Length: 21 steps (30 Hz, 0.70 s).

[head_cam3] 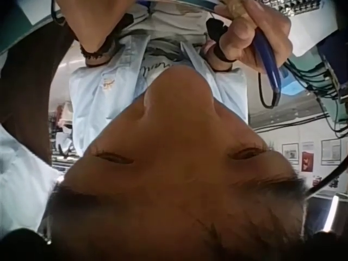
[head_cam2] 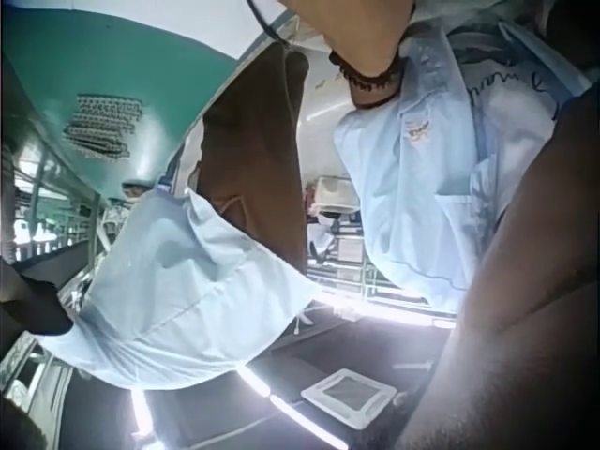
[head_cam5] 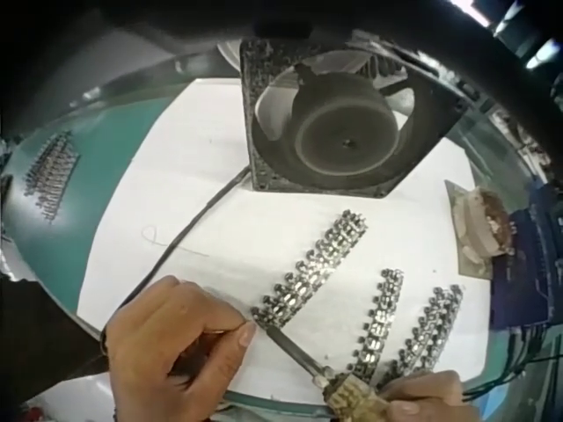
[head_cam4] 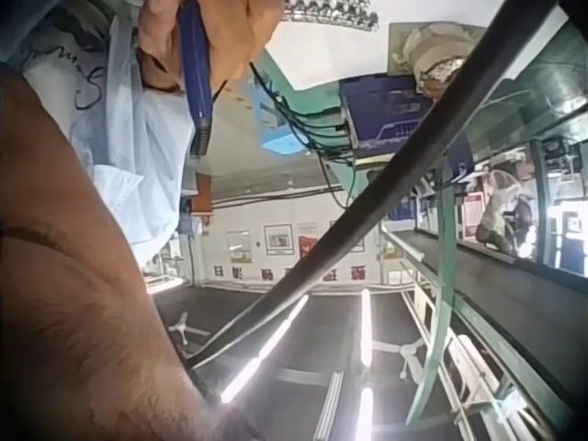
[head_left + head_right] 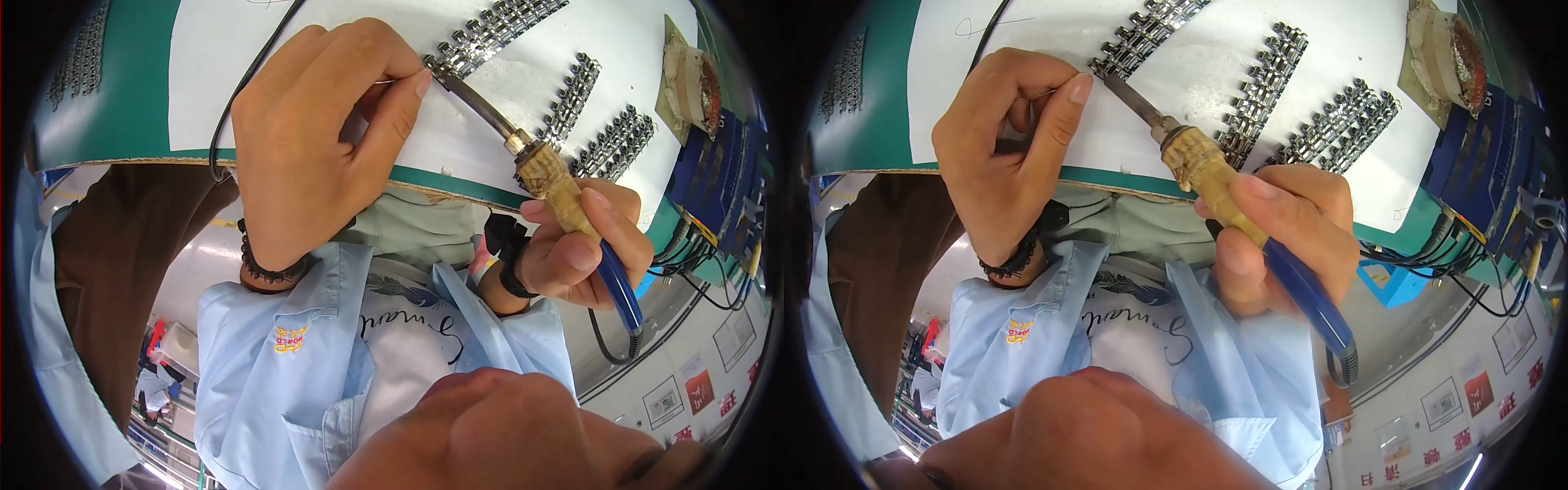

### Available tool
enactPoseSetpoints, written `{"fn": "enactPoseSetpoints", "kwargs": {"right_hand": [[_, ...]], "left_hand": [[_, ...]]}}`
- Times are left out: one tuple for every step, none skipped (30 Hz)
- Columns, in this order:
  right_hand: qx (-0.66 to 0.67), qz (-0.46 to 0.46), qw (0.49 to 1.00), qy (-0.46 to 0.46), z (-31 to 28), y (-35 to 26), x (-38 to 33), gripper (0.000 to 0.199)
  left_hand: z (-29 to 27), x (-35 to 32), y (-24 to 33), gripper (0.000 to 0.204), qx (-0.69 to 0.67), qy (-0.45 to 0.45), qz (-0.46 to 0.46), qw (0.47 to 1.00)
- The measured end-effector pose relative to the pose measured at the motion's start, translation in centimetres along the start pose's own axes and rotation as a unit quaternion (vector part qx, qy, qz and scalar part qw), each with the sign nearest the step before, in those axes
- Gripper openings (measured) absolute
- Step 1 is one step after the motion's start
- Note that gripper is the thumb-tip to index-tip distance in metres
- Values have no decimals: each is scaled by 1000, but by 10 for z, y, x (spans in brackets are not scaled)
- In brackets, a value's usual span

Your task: Soldering small electronic components onto a printed circuit board using a soldering iron.

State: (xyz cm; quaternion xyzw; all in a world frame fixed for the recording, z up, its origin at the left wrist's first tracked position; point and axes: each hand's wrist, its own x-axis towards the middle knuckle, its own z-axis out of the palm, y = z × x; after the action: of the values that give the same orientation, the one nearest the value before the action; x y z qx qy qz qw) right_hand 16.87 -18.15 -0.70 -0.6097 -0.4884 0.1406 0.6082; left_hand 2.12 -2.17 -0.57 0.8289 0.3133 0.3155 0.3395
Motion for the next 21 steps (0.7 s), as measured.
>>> {"fn": "enactPoseSetpoints", "kwargs": {"right_hand": [[6,1,1000,5,0,0,0,39],[6,1,1000,5,0,0,0,39],[4,2,1000,5,0,0,0,39],[2,3,1000,5,-1,0,1,38],[1,4,1000,5,-1,-1,1,38],[1,4,1000,5,-2,0,1,38],[-1,-2,1000,2,-2,0,2,38],[-4,-8,1000,0,-3,1,2,38],[-6,-15,1000,-3,-3,2,3,38],[-5,-15,1000,-3,-3,2,3,38],[-12,-18,1000,-2,-3,2,4,38],[-19,-22,1000,-2,-3,2,4,39],[-25,-26,999,-1,-2,3,4,39],[-25,-26,999,-1,-2,2,4,39],[-25,-22,999,-3,-2,2,4,40],[-24,-19,1000,-4,-3,1,3,40],[-24,-16,1000,-5,-3,1,3,40],[-23,-16,1000,-6,-1,3,3,40],[-16,-45,998,32,2,8,3,41],[-11,-72,995,71,5,12,2,42],[-5,-100,989,110,9,13,2,43]], "left_hand": [[0,0,-1,10,-1,-4,12,1000],[0,1,-1,10,-1,-8,24,1000],[-1,1,-2,10,-1,-8,24,1000],[-1,1,-2,10,1,-12,29,1000],[-2,1,-3,10,5,-15,33,999],[-3,0,-3,10,8,-18,37,999],[-3,1,-5,10,8,-18,37,999],[-4,1,-7,10,6,-20,55,998],[-4,2,-9,10,5,-22,73,997],[-4,2,-11,10,4,-24,90,996],[-3,2,-12,10,4,-24,90,996],[-2,2,-12,10,4,-21,98,995],[-1,2,-12,11,5,-19,106,994],[-1,2,-12,11,6,-16,113,993],[0,2,-11,11,6,-16,113,993],[0,2,-9,12,-3,-13,99,995],[0,1,-6,14,-12,-10,84,996],[-1,1,-4,15,-21,-7,69,997],[-2,0,-3,15,-20,-7,69,997],[-3,0,-1,17,-19,-16,46,999],[-4,-1,0,19,-18,-24,23,999]]}}
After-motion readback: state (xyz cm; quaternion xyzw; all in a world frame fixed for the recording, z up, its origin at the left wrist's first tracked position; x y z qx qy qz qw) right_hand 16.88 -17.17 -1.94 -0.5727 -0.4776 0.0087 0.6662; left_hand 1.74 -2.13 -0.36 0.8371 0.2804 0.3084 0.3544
